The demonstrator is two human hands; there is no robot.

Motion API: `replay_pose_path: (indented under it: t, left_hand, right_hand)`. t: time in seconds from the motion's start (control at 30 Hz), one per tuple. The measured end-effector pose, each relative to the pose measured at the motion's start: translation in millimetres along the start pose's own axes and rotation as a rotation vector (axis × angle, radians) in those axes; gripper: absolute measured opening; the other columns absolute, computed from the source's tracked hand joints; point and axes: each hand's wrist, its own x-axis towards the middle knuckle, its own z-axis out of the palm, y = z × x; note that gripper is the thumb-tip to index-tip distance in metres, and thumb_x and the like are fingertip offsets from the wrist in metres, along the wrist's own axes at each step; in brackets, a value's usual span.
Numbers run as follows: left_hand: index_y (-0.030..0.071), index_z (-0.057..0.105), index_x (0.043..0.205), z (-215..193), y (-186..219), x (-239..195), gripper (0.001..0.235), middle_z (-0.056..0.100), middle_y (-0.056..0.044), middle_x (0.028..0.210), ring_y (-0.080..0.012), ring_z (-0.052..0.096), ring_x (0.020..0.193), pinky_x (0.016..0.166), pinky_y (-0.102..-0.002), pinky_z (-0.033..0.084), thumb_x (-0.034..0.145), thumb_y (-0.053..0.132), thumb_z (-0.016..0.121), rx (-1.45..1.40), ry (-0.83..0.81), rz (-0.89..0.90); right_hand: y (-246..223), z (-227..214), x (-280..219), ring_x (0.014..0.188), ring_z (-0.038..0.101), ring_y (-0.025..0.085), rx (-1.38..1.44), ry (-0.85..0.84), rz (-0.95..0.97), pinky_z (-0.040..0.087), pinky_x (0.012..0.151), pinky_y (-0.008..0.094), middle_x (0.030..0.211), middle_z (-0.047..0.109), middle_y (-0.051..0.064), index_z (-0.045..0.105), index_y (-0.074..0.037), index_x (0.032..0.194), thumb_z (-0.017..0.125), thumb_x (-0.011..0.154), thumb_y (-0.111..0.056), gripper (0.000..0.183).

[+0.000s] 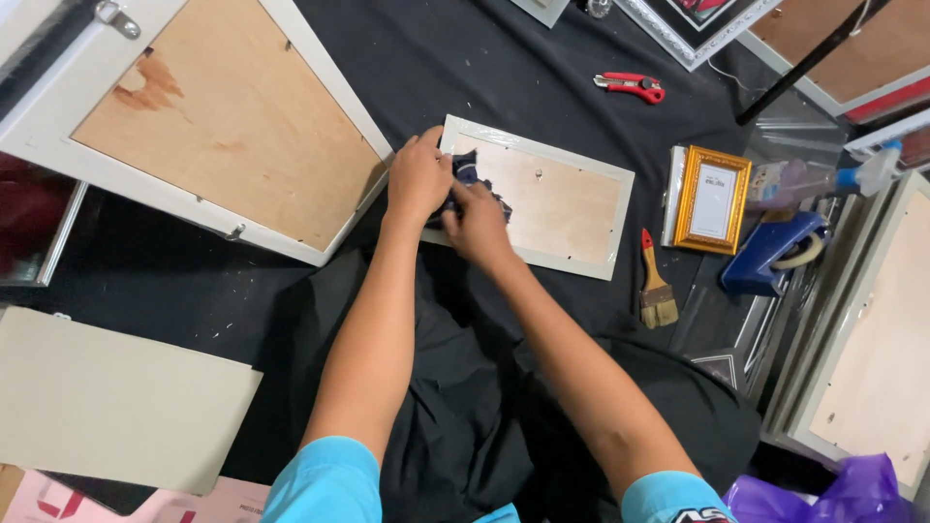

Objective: The person wipes the front and back of two framed pictures with a dark cloth on a black-covered table. They flip each frame over to clean both sides, then place the first frame aside and continue cleaning the second frame.

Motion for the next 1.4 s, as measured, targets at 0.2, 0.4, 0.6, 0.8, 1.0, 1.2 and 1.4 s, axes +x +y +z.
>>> replay_pose_path:
  t: [0.2, 0.4, 0.6, 0.8, 1.0, 1.2, 1.4]
  left_hand:
    - [0.009, 0.061, 0.142, 19.5, -7.6, -4.1, 0.055, 0.058, -0.022, 0.126, -0.0462, 0.055, 0.122, 0.097, -0.059, 0.053, 0.091, 0.028, 0.072, 0.278, -0.162, 0.066]
    - [0.005, 0.051, 0.150, 0.3, 19.4, -14.9, 0.067, 0.047, -0.021, 0.133, -0.0439, 0.047, 0.124, 0.099, -0.056, 0.048, 0.092, 0.028, 0.076, 0.343, -0.237, 0.028]
    - [0.007, 0.030, 0.162, -4.9, 30.9, -24.5, 0.104, 0.032, -0.023, 0.146, -0.0464, 0.034, 0.134, 0.105, -0.057, 0.040, 0.079, 0.026, 0.089, 0.433, -0.349, -0.062]
    - [0.011, 0.017, 0.166, -5.6, 33.8, -27.7, 0.110, 0.028, -0.019, 0.148, -0.0406, 0.030, 0.133, 0.102, -0.050, 0.031, 0.083, 0.024, 0.088, 0.464, -0.397, -0.141]
    - [0.010, 0.019, 0.165, 5.6, 26.3, -22.9, 0.111, 0.030, -0.020, 0.148, -0.0428, 0.030, 0.132, 0.102, -0.052, 0.031, 0.079, 0.017, 0.088, 0.461, -0.342, -0.140]
    - [0.010, 0.020, 0.165, 4.6, 28.2, -25.0, 0.111, 0.031, -0.020, 0.146, -0.0422, 0.031, 0.130, 0.099, -0.051, 0.031, 0.077, 0.016, 0.088, 0.476, -0.345, -0.156]
    - [0.010, 0.018, 0.165, 1.6, 34.5, -24.0, 0.112, 0.029, -0.019, 0.146, -0.0411, 0.029, 0.131, 0.098, -0.050, 0.030, 0.079, 0.018, 0.089, 0.476, -0.388, -0.160]
  right_hand:
    - [-18.4, 30.0, -46.7, 0.109, 0.070, 0.035, 0.012, -0.237, 0.039, 0.061, 0.086, 0.041, 0.104, 0.069, 0.010, 0.079, -0.012, 0.106, 0.068, 0.086, -0.032, 0.029]
    - [-6.8, 34.1, -79.8, 0.085, 0.067, 0.038, -0.095, -0.258, -0.025, 0.060, 0.076, 0.042, 0.092, 0.060, 0.013, 0.077, -0.013, 0.112, 0.067, 0.084, -0.023, 0.032]
    - [-1.7, -8.4, -99.9, 0.091, 0.064, 0.038, -0.205, -0.105, -0.108, 0.056, 0.072, 0.044, 0.097, 0.059, 0.015, 0.064, -0.011, 0.142, 0.066, 0.085, -0.013, 0.057]
    - [80.6, -49.5, -133.0, 0.088, 0.068, 0.032, -0.670, -0.248, -0.075, 0.057, 0.068, 0.040, 0.096, 0.065, 0.011, 0.077, -0.009, 0.113, 0.066, 0.080, -0.025, 0.038]
    - [53.3, -77.9, -118.7, 0.087, 0.066, 0.036, -0.469, -0.030, 0.082, 0.057, 0.068, 0.042, 0.094, 0.060, 0.013, 0.075, -0.007, 0.117, 0.067, 0.084, -0.023, 0.037]
    - [64.6, -59.2, -121.9, 0.100, 0.064, 0.036, -0.631, -0.115, -0.170, 0.058, 0.073, 0.043, 0.120, 0.056, 0.016, 0.065, -0.012, 0.134, 0.066, 0.085, -0.018, 0.050]
    - [98.9, -76.9, -130.5, 0.074, 0.068, 0.034, -0.722, -0.304, 0.252, 0.057, 0.058, 0.039, 0.082, 0.062, 0.014, 0.075, 0.000, 0.087, 0.058, 0.087, -0.010, 0.020]
